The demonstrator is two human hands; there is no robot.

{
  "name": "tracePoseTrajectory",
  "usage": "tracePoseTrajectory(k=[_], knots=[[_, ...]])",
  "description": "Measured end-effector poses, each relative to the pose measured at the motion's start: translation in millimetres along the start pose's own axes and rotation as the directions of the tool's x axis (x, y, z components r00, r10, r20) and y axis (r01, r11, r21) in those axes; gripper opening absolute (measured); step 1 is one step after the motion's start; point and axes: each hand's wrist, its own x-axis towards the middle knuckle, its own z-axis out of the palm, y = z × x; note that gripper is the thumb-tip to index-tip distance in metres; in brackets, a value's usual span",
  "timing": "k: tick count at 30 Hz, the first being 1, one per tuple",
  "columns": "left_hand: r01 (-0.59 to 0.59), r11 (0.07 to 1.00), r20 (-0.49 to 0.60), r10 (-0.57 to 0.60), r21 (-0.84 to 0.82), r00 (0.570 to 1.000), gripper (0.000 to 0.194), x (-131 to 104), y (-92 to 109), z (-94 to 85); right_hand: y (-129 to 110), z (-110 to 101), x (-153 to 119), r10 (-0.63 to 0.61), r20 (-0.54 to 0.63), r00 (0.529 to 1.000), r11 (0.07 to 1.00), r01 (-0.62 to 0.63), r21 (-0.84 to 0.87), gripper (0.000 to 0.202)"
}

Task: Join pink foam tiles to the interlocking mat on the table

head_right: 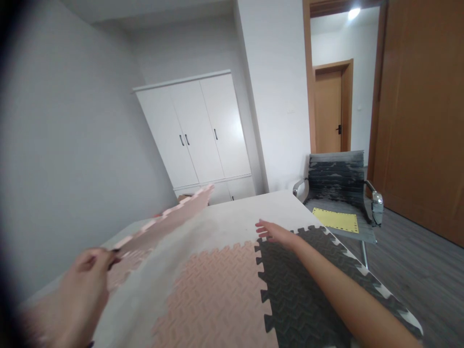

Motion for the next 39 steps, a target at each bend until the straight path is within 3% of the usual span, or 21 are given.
tracePoseTrajectory(k=[1, 3, 4, 5, 7, 10, 12, 14, 19, 23, 26, 31, 36, 39], knots=[[0.007, 0.991, 0.084, 0.004, -0.137, 0.996, 0.021, -6, 17, 19.5, -7, -15, -5, -0.015, 0.0, 1.0, 0.988, 0.015, 0.156, 0.067], [-0.111, 0.945, 0.2, 0.178, -0.308, 0.964, 0.02, -25, 52, 64.2, -16, -47, -18, -0.041, -0.053, 0.998, 0.898, 0.06, 0.436, 0.067], [-0.16, 0.924, 0.271, 0.262, -0.347, 0.926, 0.021, -37, 69, 87.7, -17, -63, -24, -0.03, -0.111, 0.993, 0.846, 0.084, 0.526, 0.066], [-0.239, 0.896, 0.361, 0.378, -0.374, 0.853, 0.02, -49, 84, 110.9, -15, -80, -31, -0.002, -0.178, 0.984, 0.811, 0.106, 0.576, 0.064], [-0.3, 0.861, 0.458, 0.479, -0.411, 0.749, 0.019, -71, 106, 154.3, -1, -113, -43, 0.088, -0.306, 0.948, 0.762, 0.134, 0.633, 0.053], [-0.343, 0.83, 0.575, 0.553, -0.439, 0.602, 0.01, -98, 120, 206.3, 36, -150, -57, 0.27, -0.438, 0.858, 0.764, 0.086, 0.64, 0.03], [-0.369, 0.82, 0.636, 0.572, -0.438, 0.518, 0.008, -111, 118, 230.9, 64, -164, -61, 0.366, -0.492, 0.79, 0.795, 0.009, 0.606, 0.023], [-0.408, 0.809, 0.68, 0.581, -0.423, 0.447, 0.011, -122, 111, 247.8, 88, -168, -61, 0.412, -0.514, 0.752, 0.82, -0.061, 0.569, 0.019], [-0.548, 0.759, 0.762, 0.572, -0.351, 0.304, 0.012, -136, 92, 268.9, 123, -162, -47, 0.404, -0.551, 0.731, 0.888, -0.169, 0.427, 0.021], [-0.649, 0.71, 0.813, 0.53, -0.272, 0.24, 0.012, -139, 83, 276.7, 143, -155, -34, 0.35, -0.635, 0.689, 0.936, -0.292, 0.199, 0.035], [-0.702, 0.68, 0.841, 0.493, -0.212, 0.222, 0.02, -143, 79, 280.1, 158, -150, -27, 0.246, -0.689, 0.682, 0.926, -0.375, -0.041, 0.039], [-0.748, 0.652, 0.871, 0.431, -0.121, 0.235, 0.024, -154, 76, 285.2, 172, -137, -24, 0.043, -0.698, 0.715, 0.832, -0.413, -0.371, 0.035], [-0.773, 0.616, 0.869, 0.455, -0.148, 0.196, 0.023, -149, 77, 286.0, 176, -128, -31, -0.088, -0.684, 0.724, 0.72, -0.429, -0.546, 0.029], [-0.789, 0.594, 0.851, 0.487, -0.157, 0.197, 0.021, -149, 83, 283.1, 175, -125, -34, -0.143, -0.665, 0.733, 0.668, -0.424, -0.611, 0.027]])
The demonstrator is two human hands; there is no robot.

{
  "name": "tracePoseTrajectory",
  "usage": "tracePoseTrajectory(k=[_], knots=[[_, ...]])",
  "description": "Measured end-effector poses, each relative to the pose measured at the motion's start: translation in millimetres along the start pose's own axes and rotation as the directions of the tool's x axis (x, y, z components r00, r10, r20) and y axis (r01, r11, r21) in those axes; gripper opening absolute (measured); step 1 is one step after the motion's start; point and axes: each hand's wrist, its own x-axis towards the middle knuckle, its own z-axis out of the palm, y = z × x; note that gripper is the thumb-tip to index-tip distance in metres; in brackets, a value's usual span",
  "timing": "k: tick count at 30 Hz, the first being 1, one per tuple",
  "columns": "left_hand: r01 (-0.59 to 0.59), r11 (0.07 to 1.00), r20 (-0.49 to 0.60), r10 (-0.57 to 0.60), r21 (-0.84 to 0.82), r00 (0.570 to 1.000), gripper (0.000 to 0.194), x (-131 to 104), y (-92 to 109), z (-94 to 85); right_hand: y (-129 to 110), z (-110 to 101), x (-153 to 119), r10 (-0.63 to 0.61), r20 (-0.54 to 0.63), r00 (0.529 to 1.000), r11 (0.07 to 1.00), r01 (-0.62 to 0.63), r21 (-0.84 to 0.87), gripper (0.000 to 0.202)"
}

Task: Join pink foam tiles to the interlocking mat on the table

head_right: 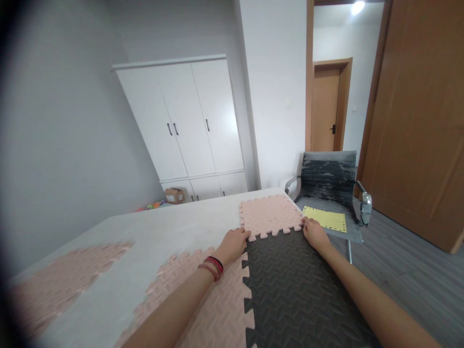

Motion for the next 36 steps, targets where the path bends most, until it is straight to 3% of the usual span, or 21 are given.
tracePoseTrajectory(k=[9, 14, 21, 30, 36], knots=[[-0.101, 0.995, -0.068, 0.099, -0.019, 0.993, 0.027, -12, 37, -0.7, -5, -3, -6, -0.025, -0.058, 0.998, 0.995, 0.02, -0.093, 0.025], [-0.082, 0.994, -0.074, 0.077, -0.066, 0.994, 0.023, -15, 37, -2.8, -6, -5, -7, -0.031, -0.059, 0.998, 0.994, 0.025, -0.109, 0.024], [-0.017, 0.991, -0.105, 0.002, -0.135, 0.995, 0.044, -10, 35, 6.5, -5, -5, -4, -0.028, -0.034, 0.999, 0.993, 0.024, -0.114, 0.025], [-0.002, 0.993, -0.113, -0.011, -0.114, 0.994, 0.022, 2, 39, 7.0, -11, -9, -6, -0.007, -0.039, 0.999, 0.987, 0.001, -0.16, 0.025], [-0.003, 0.999, -0.098, -0.002, -0.048, 0.995, 0.025, -2, 49, 6.2, -19, -15, -10, -0.003, -0.058, 0.998, 0.972, -0.011, -0.236, 0.027]])
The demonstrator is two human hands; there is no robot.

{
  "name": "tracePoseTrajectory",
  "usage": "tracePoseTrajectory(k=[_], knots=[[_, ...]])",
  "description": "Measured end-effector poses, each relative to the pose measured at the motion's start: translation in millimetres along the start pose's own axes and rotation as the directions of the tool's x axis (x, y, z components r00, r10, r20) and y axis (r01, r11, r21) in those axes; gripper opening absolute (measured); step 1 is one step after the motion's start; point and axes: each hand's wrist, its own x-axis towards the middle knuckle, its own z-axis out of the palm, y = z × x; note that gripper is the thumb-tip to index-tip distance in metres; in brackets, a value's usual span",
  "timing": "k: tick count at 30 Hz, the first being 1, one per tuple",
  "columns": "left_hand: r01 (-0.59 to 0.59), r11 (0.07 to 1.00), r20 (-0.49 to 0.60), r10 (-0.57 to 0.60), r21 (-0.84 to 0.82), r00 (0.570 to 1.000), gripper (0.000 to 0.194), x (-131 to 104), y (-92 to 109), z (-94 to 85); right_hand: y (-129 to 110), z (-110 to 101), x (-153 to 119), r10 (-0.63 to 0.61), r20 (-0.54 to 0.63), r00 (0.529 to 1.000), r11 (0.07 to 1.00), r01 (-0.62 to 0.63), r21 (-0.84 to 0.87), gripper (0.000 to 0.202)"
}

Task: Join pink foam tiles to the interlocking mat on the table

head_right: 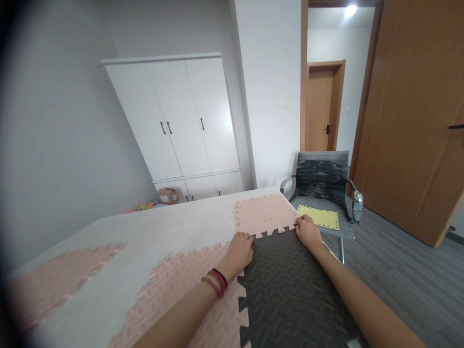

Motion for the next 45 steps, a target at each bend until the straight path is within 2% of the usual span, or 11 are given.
tracePoseTrajectory(k=[4, 8, 12, 17, 21, 23, 25, 32, 38, 41, 45], knots=[[0.011, 1.0, 0.021, -0.012, 0.026, 1.0, 0.044, 4, 8, 2.4, -5, -6, -2, -0.031, 0.02, 0.999, 0.998, 0.032, -0.062, 0.029], [0.071, 0.995, 0.045, -0.074, 0.072, 0.996, 0.033, 13, 27, 5.7, -10, -9, -3, -0.066, 0.078, 0.995, 0.992, 0.074, -0.104, 0.03], [0.158, 0.979, 0.049, -0.165, 0.127, 0.985, 0.034, 18, 48, 4.9, -17, -18, -3, -0.08, 0.127, 0.989, 0.987, 0.096, -0.127, 0.03], [0.212, 0.964, 0.033, -0.22, 0.163, 0.975, 0.035, 12, 58, 1.4, -44, -34, -11, -0.132, 0.141, 0.981, 0.983, 0.148, -0.109, 0.042], [0.226, 0.958, 0.021, -0.233, 0.174, 0.972, 0.036, 11, 58, 5.9, -72, -29, -30, -0.399, 0.194, 0.896, 0.917, 0.391, 0.075, 0.046], [0.23, 0.957, 0.026, -0.238, 0.178, 0.971, 0.037, 12, 57, 9.2, -80, -23, -37, -0.448, 0.226, 0.865, 0.893, 0.421, 0.159, 0.046], [0.24, 0.953, 0.034, -0.25, 0.183, 0.968, 0.038, 13, 57, 11.5, -83, -21, -39, -0.436, 0.246, 0.866, 0.897, 0.397, 0.193, 0.048], [0.248, 0.952, 0.066, -0.263, 0.179, 0.963, 0.042, 13, 61, 12.8, -74, -36, -20, -0.499, 0.314, 0.808, 0.857, 0.408, 0.314, 0.045], [0.227, 0.953, 0.087, -0.248, 0.203, 0.965, 0.044, 13, 61, 16.8, -45, -14, -37, -0.334, 0.186, 0.924, 0.942, 0.324, 0.081, 0.053], [0.219, 0.954, 0.094, -0.242, 0.205, 0.966, 0.044, 14, 60, 16.7, -29, -5, -38, -0.312, 0.246, 0.918, 0.95, 0.298, 0.093, 0.057], [0.236, 0.952, 0.084, -0.256, 0.198, 0.963, 0.044, 14, 61, 13.9, -22, -6, -30, -0.326, 0.311, 0.893, 0.944, 0.29, 0.158, 0.06]])
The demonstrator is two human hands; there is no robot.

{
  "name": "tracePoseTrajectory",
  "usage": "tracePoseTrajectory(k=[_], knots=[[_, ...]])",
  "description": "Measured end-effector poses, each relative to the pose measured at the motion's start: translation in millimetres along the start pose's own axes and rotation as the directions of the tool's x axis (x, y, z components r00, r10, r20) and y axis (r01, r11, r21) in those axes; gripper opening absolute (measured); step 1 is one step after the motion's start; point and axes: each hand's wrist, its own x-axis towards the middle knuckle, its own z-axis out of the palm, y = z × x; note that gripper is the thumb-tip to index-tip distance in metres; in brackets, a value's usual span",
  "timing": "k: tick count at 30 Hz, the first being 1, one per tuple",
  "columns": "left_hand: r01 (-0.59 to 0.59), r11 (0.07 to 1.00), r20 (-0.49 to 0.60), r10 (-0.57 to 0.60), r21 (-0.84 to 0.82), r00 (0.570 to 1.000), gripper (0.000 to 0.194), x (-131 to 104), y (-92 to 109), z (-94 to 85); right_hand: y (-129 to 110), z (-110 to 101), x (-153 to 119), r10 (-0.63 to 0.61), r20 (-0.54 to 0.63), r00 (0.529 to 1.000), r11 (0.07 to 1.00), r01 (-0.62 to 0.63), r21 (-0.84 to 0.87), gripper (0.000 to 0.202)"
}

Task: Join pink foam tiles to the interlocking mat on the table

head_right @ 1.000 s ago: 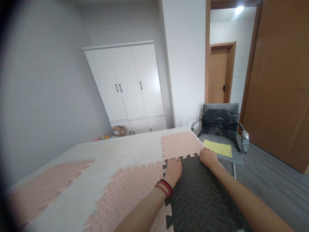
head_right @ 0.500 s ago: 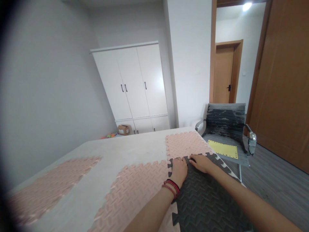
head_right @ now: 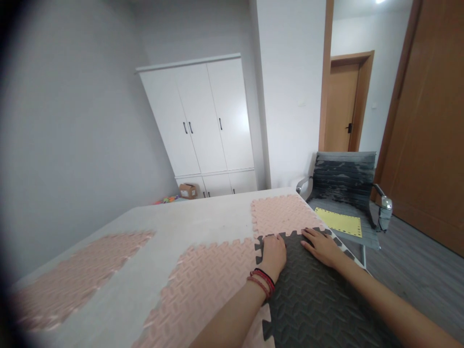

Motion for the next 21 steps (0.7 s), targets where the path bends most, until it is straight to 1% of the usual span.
tracePoseTrajectory(k=[3, 6, 9, 12, 14, 18, 21], knots=[[0.009, 1.0, 0.006, -0.009, 0.002, 1.0, 0.044, -1, 0, -1.1, -6, -1, 1, -0.015, 0.016, 1.0, 0.999, 0.015, 0.031, 0.058], [0.02, 1.0, 0.019, -0.02, 0.0, 1.0, 0.044, -1, 1, -1.5, -15, 2, 0, 0.036, 0.006, 0.999, 0.999, -0.036, 0.016, 0.054], [0.033, 0.999, 0.028, -0.032, -0.016, 0.999, 0.044, -2, 1, -4.5, -20, -3, 1, 0.064, 0.019, 0.998, 0.998, -0.065, 0.014, 0.055], [0.057, 0.997, 0.043, -0.055, -0.043, 0.998, 0.045, -5, 4, -10.7, -17, -14, 4, 0.032, 0.083, 0.996, 0.997, -0.038, 0.066, 0.058], [0.08, 0.994, 0.054, -0.076, -0.07, 0.996, 0.046, -6, 6, -14.9, -12, -18, 3, 0.05, 0.091, 0.995, 0.997, -0.056, 0.061, 0.06], [0.103, 0.98, 0.06, -0.094, -0.17, 0.994, 0.047, -10, 7, -20.4, -1, -13, -3, 0.138, 0.065, 0.988, 0.99, -0.14, 0.022, 0.065], [0.088, 0.949, 0.045, -0.078, -0.302, 0.996, 0.045, -15, -4, -24.4, 2, -12, -3, 0.14, 0.12, 0.983, 0.987, -0.148, 0.065, 0.069]])
